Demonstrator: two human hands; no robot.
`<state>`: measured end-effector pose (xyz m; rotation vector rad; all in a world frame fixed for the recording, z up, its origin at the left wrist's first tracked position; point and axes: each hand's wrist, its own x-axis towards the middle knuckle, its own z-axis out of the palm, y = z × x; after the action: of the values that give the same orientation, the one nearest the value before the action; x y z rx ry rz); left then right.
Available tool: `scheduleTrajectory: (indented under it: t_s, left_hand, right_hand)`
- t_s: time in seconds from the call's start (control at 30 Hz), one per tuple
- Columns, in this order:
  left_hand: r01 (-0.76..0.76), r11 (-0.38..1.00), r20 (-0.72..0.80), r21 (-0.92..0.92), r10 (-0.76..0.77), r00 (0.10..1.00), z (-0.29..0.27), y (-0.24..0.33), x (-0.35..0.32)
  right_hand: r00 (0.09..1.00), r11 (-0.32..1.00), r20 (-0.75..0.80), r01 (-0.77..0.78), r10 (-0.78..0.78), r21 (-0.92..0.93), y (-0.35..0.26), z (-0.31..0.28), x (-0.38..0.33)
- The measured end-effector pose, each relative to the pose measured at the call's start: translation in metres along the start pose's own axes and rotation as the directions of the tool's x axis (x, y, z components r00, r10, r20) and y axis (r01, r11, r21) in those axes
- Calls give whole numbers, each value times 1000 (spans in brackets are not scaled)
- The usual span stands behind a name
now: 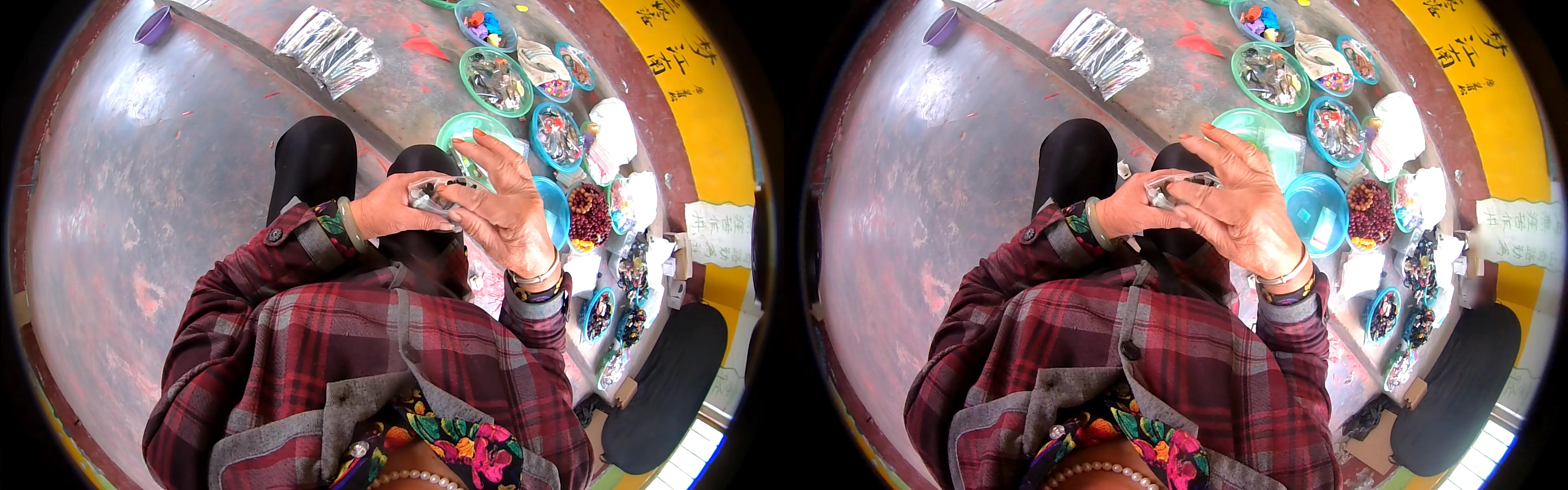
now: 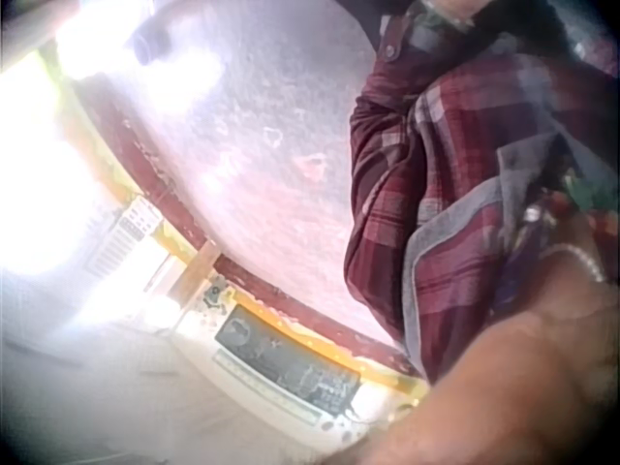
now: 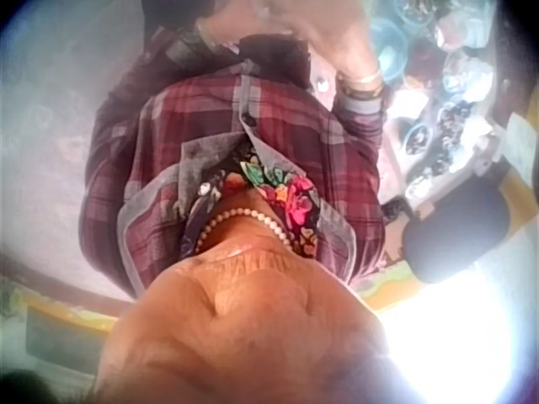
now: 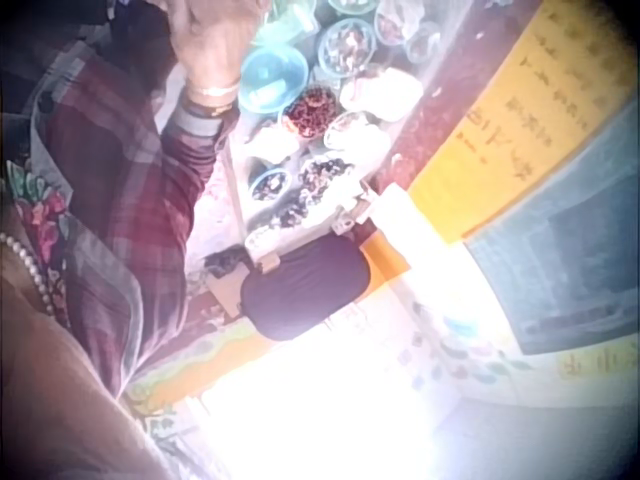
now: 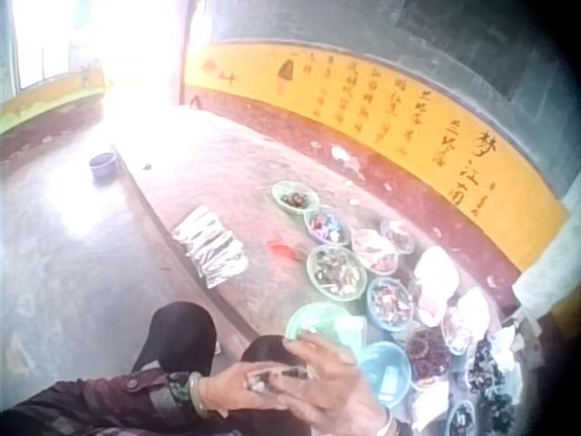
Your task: The person sits on the floor and packs markers into small clear plastic bags. They pick up markers from a green bowl, insert them into the bags, and place the filled bags on the floor. The person handles the markers and bags by hand throughout the process.
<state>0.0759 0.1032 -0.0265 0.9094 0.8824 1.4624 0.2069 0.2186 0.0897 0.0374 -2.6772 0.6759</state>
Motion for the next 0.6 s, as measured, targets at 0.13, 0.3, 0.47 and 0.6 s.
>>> scheduleTrajectory:
  t_s: [0.13,0.3,0.47,0.6]
  left_hand:
    - [-45,999,13,6,45,999,-5,-9,1]
    - [43,999,-12,13,-43,999,-3,-2,-2]
    - [34,998,-6,51,-34,999,-1,4,-2]
    - [74,985,-20,155,-72,997,0,14,-4]
  right_hand:
    - [996,1000,85,9,-6,-29,-2,1,-2]
    - [885,918,-376,-123,273,377,20,-17,-14]
    - [544,723,-480,-457,688,519,100,-2,-55]
    - [542,603,-277,-764,793,229,188,66,-116]
